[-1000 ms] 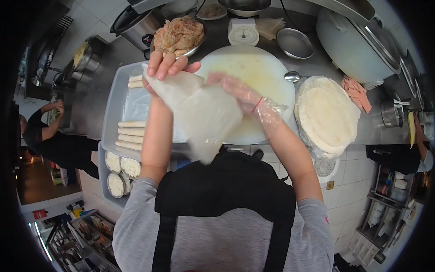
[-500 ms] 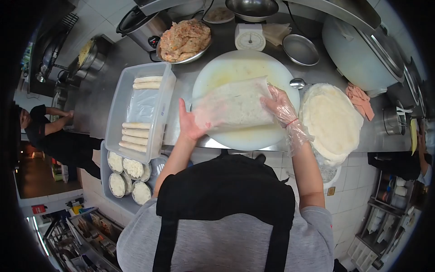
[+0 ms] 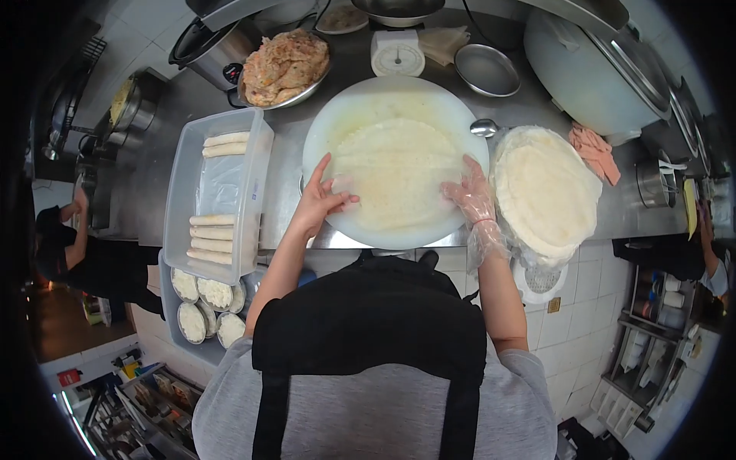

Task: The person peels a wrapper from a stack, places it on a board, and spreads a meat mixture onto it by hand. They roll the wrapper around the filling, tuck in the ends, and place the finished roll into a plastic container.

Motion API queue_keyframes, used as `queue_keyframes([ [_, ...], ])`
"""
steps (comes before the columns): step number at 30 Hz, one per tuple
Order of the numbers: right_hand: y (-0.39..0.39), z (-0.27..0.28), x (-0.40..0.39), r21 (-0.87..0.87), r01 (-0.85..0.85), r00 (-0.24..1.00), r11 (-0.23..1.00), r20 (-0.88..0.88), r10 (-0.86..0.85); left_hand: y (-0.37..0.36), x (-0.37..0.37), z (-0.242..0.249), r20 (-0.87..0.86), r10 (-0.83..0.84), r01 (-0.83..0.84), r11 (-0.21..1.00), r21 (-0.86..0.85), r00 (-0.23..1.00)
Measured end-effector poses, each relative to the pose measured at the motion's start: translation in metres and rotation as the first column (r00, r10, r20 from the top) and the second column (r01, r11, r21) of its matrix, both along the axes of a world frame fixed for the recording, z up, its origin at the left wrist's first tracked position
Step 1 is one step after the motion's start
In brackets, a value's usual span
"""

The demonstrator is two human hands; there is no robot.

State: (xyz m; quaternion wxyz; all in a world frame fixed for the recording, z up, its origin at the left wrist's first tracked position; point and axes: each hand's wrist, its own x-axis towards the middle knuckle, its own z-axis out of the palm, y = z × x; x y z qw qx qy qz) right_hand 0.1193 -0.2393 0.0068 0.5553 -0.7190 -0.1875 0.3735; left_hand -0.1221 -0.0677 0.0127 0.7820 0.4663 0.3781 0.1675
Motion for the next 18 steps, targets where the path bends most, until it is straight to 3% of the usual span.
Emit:
queue_keyframes([
  [2, 0.000, 0.001, -0.001, 0.034, -0.003, 0.997, 0.999, -0.081, 0.005, -0.003, 0.002, -0.014, -0.014, -0.078, 0.079, 0.958, 0.275, 0.997],
  [5, -0.003, -0.005, -0.005, 0.047, 0.019, 1.000, 0.999, -0.002, -0.019, -0.004, -0.007, -0.014, -0.130, -0.155, 0.173, 0.975, 0.142, 0.979],
  [7, -0.007, -0.007, -0.006, -0.005, 0.031, 0.975, 0.999, 0.221, -0.029, -0.008, -0.010, -0.008, -0.127, -0.115, 0.136, 0.977, 0.167, 0.985],
  [8, -0.009, -0.006, -0.005, -0.008, 0.034, 0.975, 0.999, 0.220, -0.031, -0.008, -0.010, -0.006, -0.120, -0.072, 0.095, 0.976, 0.198, 0.990],
  [9, -0.013, -0.004, -0.004, 0.002, -0.036, 0.993, 0.999, 0.115, 0.036, -0.006, -0.013, -0.008, -0.119, -0.075, 0.097, 0.976, 0.196, 0.990],
  [10, -0.015, -0.003, -0.001, 0.021, -0.104, 0.994, 0.994, 0.012, 0.104, -0.001, -0.017, -0.009, -0.140, -0.156, 0.196, 0.921, 0.338, 0.978],
  [11, -0.017, -0.004, 0.004, 0.021, -0.101, 0.995, 0.995, 0.014, 0.101, 0.003, -0.020, -0.010, -0.171, -0.233, 0.287, 0.835, 0.469, 0.957],
  [12, -0.018, -0.005, 0.009, 0.034, -0.193, 0.976, 0.981, -0.096, 0.195, 0.006, -0.019, -0.005, -0.169, -0.238, 0.291, 0.833, 0.470, 0.956],
  [13, -0.018, -0.005, 0.013, 0.057, -0.279, 0.937, 0.959, -0.203, 0.285, 0.009, -0.017, 0.004, -0.141, -0.266, 0.299, 0.883, 0.361, 0.954],
  [14, -0.016, -0.005, 0.015, 0.057, -0.275, 0.939, 0.960, -0.200, 0.280, 0.013, -0.016, 0.009, -0.110, -0.288, 0.307, 0.920, 0.246, 0.951],
  [15, -0.011, -0.003, 0.013, 0.202, -0.085, 0.903, 0.976, -0.398, 0.161, 0.022, -0.015, 0.006, -0.034, -0.258, 0.260, 0.963, 0.071, 0.966],
  [16, -0.006, 0.000, 0.010, 0.298, 0.133, 0.803, 0.945, -0.591, 0.074, 0.027, -0.011, 0.004, -0.034, -0.260, 0.262, 0.962, 0.072, 0.965],
  [17, -0.002, 0.005, 0.009, 0.299, 0.135, 0.804, 0.945, -0.590, 0.072, 0.030, -0.007, 0.002, 0.093, -0.073, 0.087, 0.983, -0.162, 0.993],
  [18, 0.004, 0.016, 0.007, 0.343, 0.193, 0.777, 0.919, -0.626, 0.071, 0.032, -0.003, 0.004, 0.170, 0.140, -0.061, 0.914, -0.401, 0.975],
])
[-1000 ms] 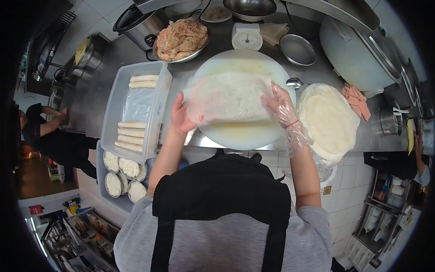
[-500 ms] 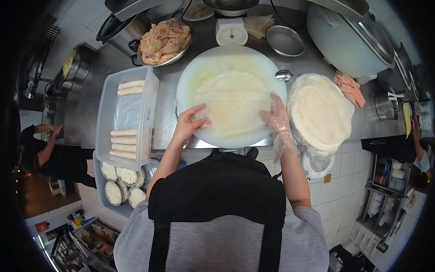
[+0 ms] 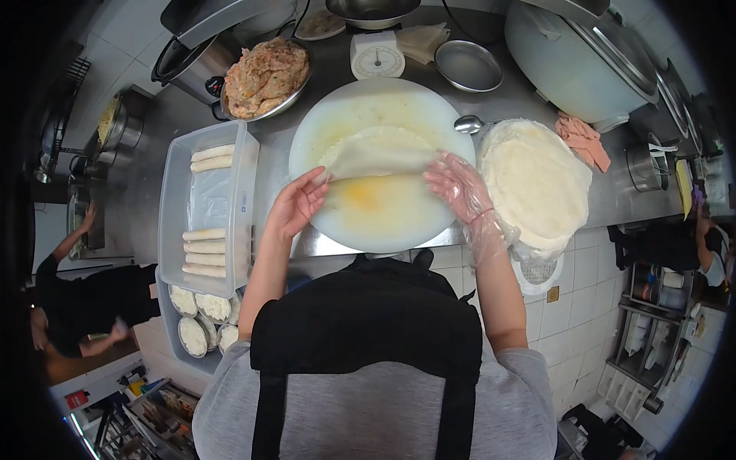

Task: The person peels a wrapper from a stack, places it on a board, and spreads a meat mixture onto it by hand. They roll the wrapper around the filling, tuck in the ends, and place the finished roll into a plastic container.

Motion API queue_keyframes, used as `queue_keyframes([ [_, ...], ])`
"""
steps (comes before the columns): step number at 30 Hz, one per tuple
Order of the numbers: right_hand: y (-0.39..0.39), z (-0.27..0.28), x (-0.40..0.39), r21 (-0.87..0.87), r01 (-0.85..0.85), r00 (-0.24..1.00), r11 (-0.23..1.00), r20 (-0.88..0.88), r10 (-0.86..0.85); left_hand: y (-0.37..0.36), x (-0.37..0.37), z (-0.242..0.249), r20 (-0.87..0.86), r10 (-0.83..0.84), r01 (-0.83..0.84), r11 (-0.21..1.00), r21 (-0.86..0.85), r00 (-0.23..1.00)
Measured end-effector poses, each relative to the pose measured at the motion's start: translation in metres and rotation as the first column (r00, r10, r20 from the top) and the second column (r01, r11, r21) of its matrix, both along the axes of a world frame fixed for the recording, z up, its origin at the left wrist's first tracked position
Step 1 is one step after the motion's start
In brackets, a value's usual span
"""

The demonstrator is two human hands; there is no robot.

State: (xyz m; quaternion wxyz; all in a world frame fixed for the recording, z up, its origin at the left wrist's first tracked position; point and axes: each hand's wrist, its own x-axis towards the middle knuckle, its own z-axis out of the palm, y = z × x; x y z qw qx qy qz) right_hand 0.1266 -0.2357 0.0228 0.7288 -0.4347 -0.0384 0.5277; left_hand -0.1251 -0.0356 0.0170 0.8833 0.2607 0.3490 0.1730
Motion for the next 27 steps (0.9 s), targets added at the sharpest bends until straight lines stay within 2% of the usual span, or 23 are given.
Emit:
queue_keyframes([
  [2, 0.004, 0.005, 0.002, 0.065, 0.051, 0.998, 0.997, -0.045, -0.048, -0.005, 0.005, 0.006, -0.010, 0.003, -0.003, 0.998, 0.065, 1.000],
  [3, 0.005, 0.000, 0.004, -0.086, 0.067, 0.974, 0.994, 0.222, -0.046, -0.007, 0.008, -0.002, -0.161, 0.073, 0.001, 0.910, 0.415, 0.984],
  [4, 0.006, -0.006, 0.005, -0.228, 0.122, 0.883, 0.966, 0.469, -0.001, -0.009, 0.012, -0.007, -0.273, 0.192, 0.060, 0.706, 0.705, 0.943],
  [5, 0.007, -0.012, 0.006, -0.225, 0.125, 0.882, 0.966, 0.471, -0.004, -0.013, 0.019, -0.012, -0.271, 0.256, 0.130, 0.460, 0.878, 0.928],
  [6, 0.011, -0.017, 0.005, -0.150, 0.158, 0.384, 0.976, 0.920, 0.079, -0.015, 0.027, -0.010, -0.270, 0.254, 0.131, 0.458, 0.879, 0.929],
  [7, 0.015, -0.021, 0.005, -0.070, 0.140, -0.292, 0.988, 0.950, 0.109, -0.017, 0.036, -0.007, -0.264, 0.236, 0.259, 0.052, 0.964, 0.935],
  [8, 0.022, -0.026, 0.005, -0.064, 0.148, -0.294, 0.987, 0.950, 0.106, -0.020, 0.046, -0.003, -0.263, 0.215, 0.328, -0.369, 0.870, 0.940],
  [9, 0.032, -0.027, 0.003, -0.114, 0.127, -0.413, 0.985, 0.897, 0.157, -0.027, 0.059, 0.000, -0.325, 0.194, 0.374, -0.330, 0.867, 0.925],
  [10, 0.039, -0.026, 0.000, -0.166, 0.116, -0.527, 0.979, 0.826, 0.202, -0.028, 0.065, -0.003, -0.320, 0.184, 0.365, -0.341, 0.866, 0.929],
  [12, 0.046, -0.021, -0.003, -0.114, 0.144, -0.508, 0.983, 0.844, 0.172, -0.024, 0.081, -0.011, -0.411, 0.225, 0.468, -0.416, 0.779, 0.884],
  [13, 0.049, -0.016, -0.003, -0.070, 0.156, -0.487, 0.985, 0.862, 0.138, -0.020, 0.085, -0.010, -0.398, 0.220, 0.455, -0.433, 0.778, 0.890],
  [14, 0.049, -0.012, -0.003, -0.053, 0.169, -0.493, 0.984, 0.860, 0.131, -0.015, 0.085, -0.009, -0.411, 0.217, 0.465, -0.390, 0.795, 0.885],
  [15, 0.047, -0.007, -0.004, -0.013, 0.166, -0.429, 0.986, 0.899, 0.084, -0.013, 0.090, 0.002, -0.424, 0.211, 0.473, -0.345, 0.811, 0.881],
  [16, 0.044, -0.003, -0.004, 0.025, 0.166, -0.361, 0.986, 0.932, 0.037, -0.012, 0.099, 0.012, -0.416, 0.203, 0.462, -0.362, 0.809, 0.887],
  [18, 0.038, 0.005, -0.004, 0.046, 0.181, -0.321, 0.982, 0.947, 0.014, -0.015, 0.114, 0.031, -0.647, 0.149, 0.657, -0.032, 0.753, 0.748],
  [19, 0.035, 0.009, -0.003, 0.060, 0.180, -0.279, 0.982, 0.960, -0.007, -0.013, 0.125, 0.026, -0.642, 0.145, 0.653, -0.047, 0.756, 0.753],
  [20, 0.033, 0.014, -0.005, 0.069, 0.193, -0.285, 0.979, 0.959, -0.012, -0.009, 0.139, 0.014, -0.517, -0.001, 0.508, 0.185, 0.841, 0.856],
  [21, 0.032, 0.019, -0.008, 0.116, 0.179, -0.330, 0.977, 0.942, -0.051, -0.009, 0.152, 0.009, -0.343, -0.109, 0.355, 0.425, 0.832, 0.933],
  [22, 0.030, 0.024, -0.010, 0.161, 0.163, -0.377, 0.973, 0.922, -0.089, -0.019, 0.163, 0.023, -0.337, -0.119, 0.355, 0.412, 0.839, 0.934],
  [23, 0.026, 0.028, -0.009, 0.137, 0.139, -0.363, 0.981, 0.928, -0.078, -0.033, 0.175, 0.038, -0.184, -0.182, 0.259, 0.679, 0.687, 0.966],
  [24, 0.025, 0.029, -0.004, 0.145, 0.152, -0.371, 0.978, 0.925, -0.080, -0.044, 0.186, 0.048, -0.020, -0.195, 0.184, 0.877, 0.444, 0.981],
  [25, 0.023, 0.028, 0.002, 0.144, 0.190, -0.406, 0.971, 0.912, -0.056, -0.048, 0.199, 0.048, -0.016, -0.208, 0.193, 0.872, 0.450, 0.978],
  [27, 0.017, 0.034, 0.017, 0.149, 0.240, -0.443, 0.959, 0.896, -0.029, -0.052, 0.223, 0.048, 0.090, -0.258, 0.222, 0.929, 0.296, 0.962],
])
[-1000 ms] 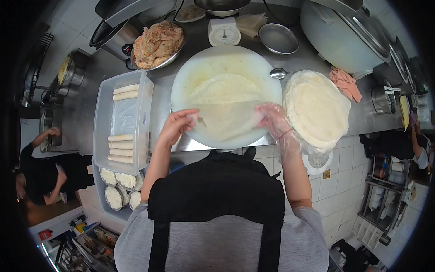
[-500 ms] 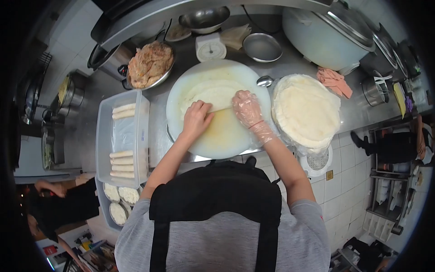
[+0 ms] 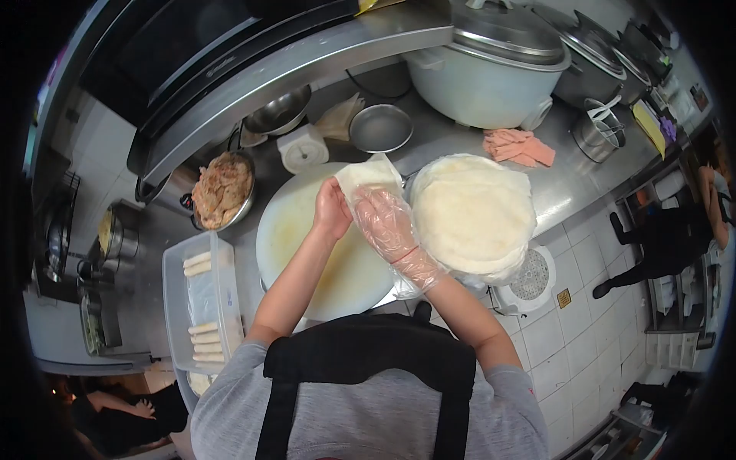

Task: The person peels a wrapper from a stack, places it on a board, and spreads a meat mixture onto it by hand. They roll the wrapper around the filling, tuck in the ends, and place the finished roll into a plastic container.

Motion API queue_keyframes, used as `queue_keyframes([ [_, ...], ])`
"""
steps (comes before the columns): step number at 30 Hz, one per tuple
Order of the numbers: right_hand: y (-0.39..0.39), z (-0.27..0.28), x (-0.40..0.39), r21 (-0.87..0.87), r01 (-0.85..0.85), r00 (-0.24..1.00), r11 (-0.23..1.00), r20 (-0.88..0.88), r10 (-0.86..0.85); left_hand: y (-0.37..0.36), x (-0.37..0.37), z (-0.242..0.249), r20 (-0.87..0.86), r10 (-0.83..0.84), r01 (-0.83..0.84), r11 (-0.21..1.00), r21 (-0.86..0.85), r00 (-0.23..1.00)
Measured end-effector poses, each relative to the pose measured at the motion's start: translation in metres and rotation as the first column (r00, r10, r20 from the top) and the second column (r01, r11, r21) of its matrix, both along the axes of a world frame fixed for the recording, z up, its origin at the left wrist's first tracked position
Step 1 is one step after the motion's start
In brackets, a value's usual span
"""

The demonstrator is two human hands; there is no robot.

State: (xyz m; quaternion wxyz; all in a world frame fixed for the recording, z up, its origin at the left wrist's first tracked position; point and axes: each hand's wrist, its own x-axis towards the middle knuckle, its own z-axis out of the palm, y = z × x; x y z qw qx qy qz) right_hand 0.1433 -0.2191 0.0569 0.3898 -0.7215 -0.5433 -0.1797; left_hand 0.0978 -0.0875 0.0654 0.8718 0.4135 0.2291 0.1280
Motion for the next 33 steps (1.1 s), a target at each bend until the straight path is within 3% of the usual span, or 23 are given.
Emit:
queue_keyframes([
  [1, -0.007, 0.007, 0.008, -0.071, 0.037, 0.999, 0.997, 0.012, -0.036, 0.000, 0.012, 0.004, 0.002, -0.013, 0.013, 1.000, 0.004, 1.000],
  [3, -0.022, 0.021, 0.024, -0.140, 0.090, 0.996, 0.986, 0.025, -0.088, 0.005, 0.041, 0.015, 0.146, -0.072, 0.115, 0.944, -0.309, 0.987],
  [5, -0.043, 0.032, 0.038, -0.140, 0.040, 0.998, 0.989, -0.043, -0.046, 0.007, 0.073, 0.017, 0.233, -0.185, 0.257, 0.906, -0.335, 0.955],
  [7, -0.063, 0.036, 0.049, -0.143, 0.068, 0.994, 0.987, -0.077, -0.080, 0.002, 0.117, 0.007, 0.151, -0.107, 0.113, 0.993, -0.033, 0.983],
  [9, -0.093, 0.041, 0.058, -0.156, 0.111, 0.985, 0.982, -0.112, -0.129, 0.022, 0.158, 0.009, 0.088, -0.061, 0.058, 0.998, 0.033, 0.994],
  [10, -0.113, 0.045, 0.060, -0.140, 0.175, 0.960, 0.975, -0.193, -0.200, 0.042, 0.183, 0.007, 0.079, 0.004, -0.001, 0.999, -0.040, 0.997],
  [12, -0.153, 0.041, 0.067, -0.123, 0.311, 0.893, 0.942, -0.302, -0.334, 0.092, 0.222, 0.003, 0.180, 0.242, -0.224, 0.968, -0.116, 0.953],
  [13, -0.174, 0.034, 0.070, -0.119, 0.378, 0.856, 0.918, -0.333, -0.396, 0.115, 0.225, 0.007, 0.301, 0.191, -0.174, 0.981, -0.085, 0.934],
  [14, -0.192, 0.026, 0.071, -0.128, 0.389, 0.849, 0.912, -0.335, -0.409, 0.136, 0.235, -0.001, 0.424, 0.261, -0.264, 0.963, -0.052, 0.867],
  [16, -0.219, 0.010, 0.071, -0.134, 0.516, 0.754, 0.846, -0.398, -0.523, 0.162, 0.240, -0.020, 0.190, 0.521, -0.529, 0.848, -0.006, 0.832],
  [18, -0.226, -0.001, 0.072, -0.186, 0.528, 0.749, 0.829, -0.357, -0.557, 0.223, 0.244, -0.094, 0.151, 0.446, -0.449, 0.893, -0.014, 0.882],
  [19, -0.227, -0.002, 0.073, -0.230, 0.531, 0.752, 0.815, -0.315, -0.579, 0.217, 0.237, -0.094, 0.147, 0.441, -0.444, 0.896, -0.013, 0.885],
  [20, -0.224, 0.000, 0.074, -0.229, 0.534, 0.750, 0.814, -0.315, -0.581, 0.212, 0.227, -0.094, 0.068, 0.448, -0.436, 0.889, -0.140, 0.891],
  [21, -0.216, 0.007, 0.074, -0.232, 0.494, 0.806, 0.838, -0.240, -0.541, 0.206, 0.219, -0.091, -0.016, 0.447, -0.435, 0.861, -0.264, 0.894],
  [22, -0.207, 0.011, 0.072, -0.242, 0.449, 0.853, 0.860, -0.168, -0.493, 0.203, 0.215, -0.086, -0.024, 0.448, -0.438, 0.860, -0.261, 0.894],
  [23, -0.198, 0.011, 0.067, -0.250, 0.445, 0.851, 0.860, -0.179, -0.493, 0.199, 0.209, -0.083, -0.012, 0.403, -0.395, 0.890, -0.227, 0.915],
  [25, -0.182, 0.010, 0.056, -0.421, 0.106, 0.944, 0.901, -0.242, -0.224, 0.182, 0.197, -0.070, -0.017, 0.358, -0.354, 0.915, -0.194, 0.933],
  [26, -0.178, 0.008, 0.052, -0.426, 0.099, 0.942, 0.899, -0.251, -0.223, 0.166, 0.190, -0.059, -0.040, 0.383, -0.382, 0.923, 0.041, 0.923],
  [27, -0.173, 0.007, 0.049, -0.462, 0.111, 0.974, 0.880, -0.126, -0.189, 0.150, 0.184, -0.050, -0.050, 0.412, -0.385, 0.882, 0.273, 0.910],
  [28, -0.170, 0.004, 0.048, -0.492, 0.128, 0.989, 0.861, 0.002, -0.146, 0.133, 0.173, -0.048, 0.026, 0.487, -0.392, 0.668, 0.633, 0.873],
  [29, -0.172, -0.007, 0.053, -0.490, 0.126, 0.990, 0.862, 0.005, -0.141, 0.116, 0.158, -0.038, 0.029, 0.491, -0.397, 0.666, 0.632, 0.871],
  [31, -0.180, -0.034, 0.066, -0.456, 0.134, 0.984, 0.880, -0.047, -0.174, 0.080, 0.119, -0.015, 0.149, 0.127, -0.196, 0.605, 0.772, 0.981],
  [33, -0.178, -0.021, 0.068, -0.435, 0.096, 0.987, 0.895, -0.076, -0.143, 0.044, 0.088, -0.012, 0.163, -0.039, -0.093, 0.683, 0.725, 0.986],
])
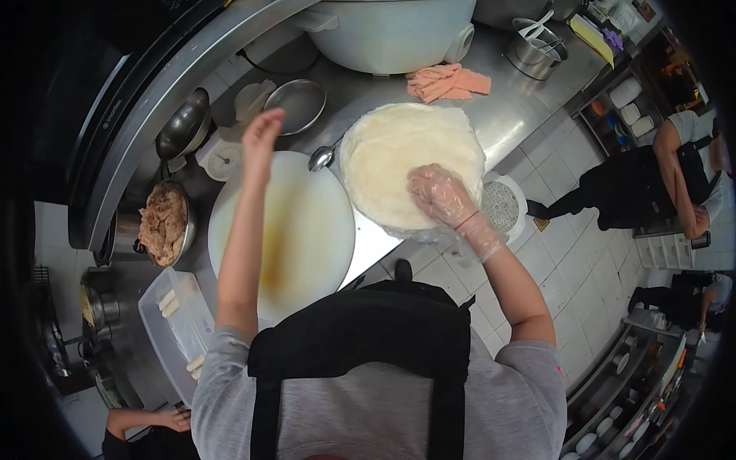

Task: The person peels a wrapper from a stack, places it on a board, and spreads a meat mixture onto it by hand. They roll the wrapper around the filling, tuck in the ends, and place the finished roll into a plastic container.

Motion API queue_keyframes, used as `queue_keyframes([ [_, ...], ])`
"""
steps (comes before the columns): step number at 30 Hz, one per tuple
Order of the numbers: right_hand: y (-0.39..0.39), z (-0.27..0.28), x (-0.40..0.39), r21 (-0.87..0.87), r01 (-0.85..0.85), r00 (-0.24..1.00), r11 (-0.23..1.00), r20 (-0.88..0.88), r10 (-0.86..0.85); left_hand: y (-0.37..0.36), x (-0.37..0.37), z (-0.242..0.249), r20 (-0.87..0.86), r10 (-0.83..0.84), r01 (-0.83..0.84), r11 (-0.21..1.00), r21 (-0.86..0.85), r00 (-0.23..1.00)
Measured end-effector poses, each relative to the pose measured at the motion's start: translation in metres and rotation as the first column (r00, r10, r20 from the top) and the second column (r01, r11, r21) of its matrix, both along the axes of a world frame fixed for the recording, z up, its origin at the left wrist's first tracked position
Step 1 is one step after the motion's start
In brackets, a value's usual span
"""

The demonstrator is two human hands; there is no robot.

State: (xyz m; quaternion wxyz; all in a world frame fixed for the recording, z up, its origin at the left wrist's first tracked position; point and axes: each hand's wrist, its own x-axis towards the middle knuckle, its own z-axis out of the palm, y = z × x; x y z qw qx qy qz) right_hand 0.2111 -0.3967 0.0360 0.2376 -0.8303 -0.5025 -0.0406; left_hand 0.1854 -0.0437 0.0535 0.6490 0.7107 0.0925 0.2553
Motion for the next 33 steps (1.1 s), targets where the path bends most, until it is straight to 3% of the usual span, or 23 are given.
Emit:
queue_keyframes([
  [2, 0.005, 0.014, -0.010, 0.029, -0.032, 0.999, 0.999, -0.026, 0.032, -0.036, -0.029, -0.008, -0.084, -0.199, 0.203, 0.978, 0.039, 0.976],
  [4, 0.015, 0.024, -0.024, -0.174, 0.036, 0.978, 0.984, 0.207, 0.001, -0.067, -0.054, -0.026, -0.199, -0.343, 0.349, 0.937, -0.005, 0.918],
  [7, 0.012, 0.004, -0.009, -0.097, -0.033, 0.952, 0.995, 0.301, 0.061, -0.106, -0.079, -0.046, -0.250, -0.465, 0.458, 0.885, -0.090, 0.849],
  [8, 0.013, 0.003, -0.005, -0.097, -0.029, 0.950, 0.995, 0.307, 0.058, -0.117, -0.086, -0.047, -0.271, -0.508, 0.459, 0.859, -0.228, 0.817],
  [9, 0.015, 0.006, -0.002, -0.140, 0.055, 0.977, 0.989, 0.210, -0.024, -0.124, -0.090, -0.047, -0.281, -0.553, 0.445, 0.818, -0.364, 0.785],
  [10, 0.017, 0.010, 0.004, -0.194, 0.129, 0.988, 0.973, 0.114, -0.108, -0.127, -0.091, -0.047, -0.272, -0.551, 0.444, 0.817, -0.367, 0.789],
  [11, 0.014, 0.010, 0.017, -0.018, 0.006, 0.999, 1.000, 0.041, -0.005, -0.129, -0.094, -0.048, -0.275, -0.571, 0.449, 0.800, -0.398, 0.773],
  [12, 0.016, 0.018, 0.022, -0.028, -0.004, 0.999, 1.000, 0.042, 0.005, -0.131, -0.097, -0.048, -0.278, -0.590, 0.452, 0.782, -0.430, 0.758],
  [13, 0.018, 0.033, 0.026, 0.126, 0.101, 0.922, 0.987, -0.384, -0.045, -0.133, -0.100, -0.045, -0.272, -0.585, 0.446, 0.783, -0.433, 0.764],
  [14, 0.020, 0.049, 0.028, 0.216, 0.259, 0.674, 0.942, -0.739, -0.016, -0.134, -0.101, -0.041, -0.261, -0.582, 0.437, 0.780, -0.448, 0.771],
  [15, 0.022, 0.064, 0.027, 0.215, 0.249, 0.677, 0.944, -0.736, -0.011, -0.135, -0.102, -0.036, -0.252, -0.578, 0.429, 0.777, -0.462, 0.776],
  [18, 0.029, 0.109, 0.022, 0.483, 0.295, 0.659, 0.825, -0.728, 0.191, -0.138, -0.102, -0.023, -0.177, -0.539, 0.358, 0.736, -0.575, 0.823],
  [20, 0.031, 0.129, 0.022, 0.496, 0.265, 0.453, 0.827, -0.821, 0.348, -0.139, -0.102, -0.022, -0.174, -0.497, 0.311, 0.741, -0.595, 0.850],
  [22, 0.039, 0.136, 0.025, 0.564, 0.306, 0.451, 0.767, -0.795, 0.405, -0.137, -0.102, -0.016, -0.167, -0.451, 0.264, 0.741, -0.617, 0.877],
  [24, 0.040, 0.154, 0.026, 0.614, 0.096, 0.265, 0.784, -0.775, 0.574, -0.135, -0.102, -0.010, -0.152, -0.562, 0.289, 0.617, -0.732, 0.813],
  [25, 0.043, 0.161, 0.022, 0.634, 0.080, 0.257, 0.769, -0.758, 0.599, -0.138, -0.104, -0.007, 0.054, -0.612, 0.376, 0.411, -0.831, 0.789],
  [26, 0.046, 0.162, 0.021, 0.633, 0.070, 0.251, 0.771, -0.759, 0.601, -0.137, -0.103, -0.008, 0.057, -0.603, 0.373, 0.414, -0.831, 0.796],
  [27, 0.047, 0.163, 0.022, 0.613, 0.046, 0.277, 0.789, -0.766, 0.580, -0.135, -0.103, -0.007, 0.314, -0.631, 0.434, 0.039, -0.900, 0.709],
  [28, 0.048, 0.164, 0.023, 0.592, 0.024, 0.303, 0.806, -0.772, 0.558, -0.132, -0.103, -0.006, 0.561, -0.554, 0.448, -0.339, -0.827, 0.615],
  [29, 0.048, 0.161, 0.026, 0.591, 0.018, 0.297, 0.807, -0.773, 0.560, -0.130, -0.107, -0.006, 0.561, -0.548, 0.450, -0.336, -0.827, 0.621],
  [30, 0.049, 0.155, 0.030, 0.575, 0.017, 0.348, 0.818, -0.771, 0.534, -0.129, -0.116, 0.004, 0.300, -0.585, 0.446, 0.120, -0.887, 0.753],
  [31, 0.051, 0.150, 0.033, 0.559, 0.015, 0.398, 0.829, -0.764, 0.508, -0.124, -0.123, 0.011, 0.044, -0.485, 0.345, 0.552, -0.759, 0.873],
  [33, 0.056, 0.141, 0.032, 0.513, 0.035, 0.405, 0.857, -0.792, 0.457, -0.104, -0.138, 0.018, -0.001, -0.390, 0.264, 0.623, -0.736, 0.921],
])
